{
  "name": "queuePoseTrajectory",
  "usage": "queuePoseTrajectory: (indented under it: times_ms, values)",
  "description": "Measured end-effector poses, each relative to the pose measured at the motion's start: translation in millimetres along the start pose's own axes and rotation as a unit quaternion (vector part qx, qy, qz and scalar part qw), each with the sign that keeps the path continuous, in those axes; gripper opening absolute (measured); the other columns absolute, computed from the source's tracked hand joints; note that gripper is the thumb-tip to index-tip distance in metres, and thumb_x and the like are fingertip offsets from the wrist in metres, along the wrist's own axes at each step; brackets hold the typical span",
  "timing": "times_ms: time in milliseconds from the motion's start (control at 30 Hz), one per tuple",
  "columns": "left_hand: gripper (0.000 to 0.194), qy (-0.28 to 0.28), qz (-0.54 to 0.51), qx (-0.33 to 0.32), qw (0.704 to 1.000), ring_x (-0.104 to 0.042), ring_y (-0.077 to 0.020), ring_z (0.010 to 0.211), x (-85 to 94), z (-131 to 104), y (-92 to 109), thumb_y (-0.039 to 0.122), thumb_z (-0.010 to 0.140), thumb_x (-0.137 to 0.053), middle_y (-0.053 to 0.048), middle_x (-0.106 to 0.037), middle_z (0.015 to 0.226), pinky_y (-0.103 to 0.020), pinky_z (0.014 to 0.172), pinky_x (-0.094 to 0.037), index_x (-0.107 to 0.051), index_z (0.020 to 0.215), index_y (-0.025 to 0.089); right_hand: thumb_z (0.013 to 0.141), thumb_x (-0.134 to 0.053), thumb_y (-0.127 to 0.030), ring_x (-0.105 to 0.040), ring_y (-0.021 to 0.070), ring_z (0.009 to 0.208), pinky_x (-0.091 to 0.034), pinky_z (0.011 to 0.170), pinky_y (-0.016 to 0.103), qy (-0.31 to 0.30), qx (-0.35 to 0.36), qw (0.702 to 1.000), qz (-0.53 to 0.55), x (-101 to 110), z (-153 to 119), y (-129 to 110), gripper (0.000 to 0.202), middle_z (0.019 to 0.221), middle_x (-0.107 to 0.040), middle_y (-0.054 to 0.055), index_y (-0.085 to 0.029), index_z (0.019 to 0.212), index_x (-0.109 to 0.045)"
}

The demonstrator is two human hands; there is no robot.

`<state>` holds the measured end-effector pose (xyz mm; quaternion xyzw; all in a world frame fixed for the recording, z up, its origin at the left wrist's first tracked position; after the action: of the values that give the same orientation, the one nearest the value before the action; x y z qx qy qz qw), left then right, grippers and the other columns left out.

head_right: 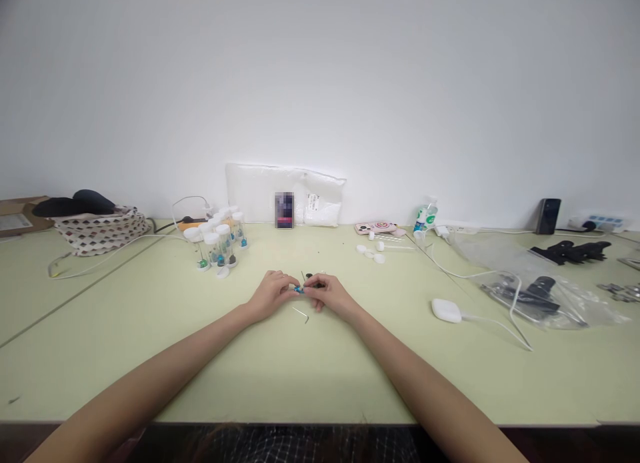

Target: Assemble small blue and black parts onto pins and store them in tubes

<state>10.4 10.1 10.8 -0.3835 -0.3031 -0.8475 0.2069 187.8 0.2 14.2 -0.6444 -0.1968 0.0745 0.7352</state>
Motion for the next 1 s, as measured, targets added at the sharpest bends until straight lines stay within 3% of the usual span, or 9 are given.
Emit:
queuePoseTrajectory:
  times_ms: [267, 433, 1000]
  values:
    - [0.027, -0.008, 0.004, -0.013, 1.000, -0.048, -0.0144, 0.072, 0.3, -0.3, 2.0, 0.044, 0.081, -0.043, 0.000, -0.058, 0.071, -0.030, 0.075, -0.029, -0.057, 0.092, 0.024, 0.072, -0.056, -0.045, -0.051, 0.0085, 0.047, -0.043, 0.042, 0.020, -0.017, 0.002, 1.000, 0.004, 0.1, 0.6, 1.0, 0.033, 0.056, -0.053, -0.001, -0.014, 0.082, -0.057]
    - [0.026, -0.006, 0.005, -0.009, 1.000, -0.048, -0.0143, 0.072, 0.5, -0.2, 1.6, 0.044, 0.081, -0.044, 0.000, -0.058, 0.070, -0.030, 0.075, -0.029, -0.057, 0.090, 0.023, 0.068, -0.062, -0.043, -0.050, 0.0087, 0.047, -0.044, 0.044, 0.020, -0.011, 0.009, 1.000, -0.006, 0.4, 1.0, 1.7, 0.033, 0.053, -0.052, -0.003, -0.015, 0.085, -0.057]
    - [0.027, -0.011, 0.005, -0.010, 1.000, -0.048, -0.0145, 0.071, 1.1, -0.6, 3.0, 0.044, 0.081, -0.043, 0.000, -0.058, 0.071, -0.031, 0.076, -0.029, -0.058, 0.091, 0.024, 0.073, -0.054, -0.048, -0.051, 0.0079, 0.046, -0.043, 0.042, 0.019, -0.020, -0.002, 1.000, 0.006, -0.1, 2.2, 3.4, 0.036, 0.059, -0.056, 0.000, -0.014, 0.081, -0.057]
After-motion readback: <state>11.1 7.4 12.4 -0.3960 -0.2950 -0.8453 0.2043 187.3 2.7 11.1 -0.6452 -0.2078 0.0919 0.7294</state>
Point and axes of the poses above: each hand's wrist, its own z-axis towards the middle knuckle, its own x-axis out of the back of the hand, y = z × x, the point moved 2 cm from there along z, towards the middle knuckle
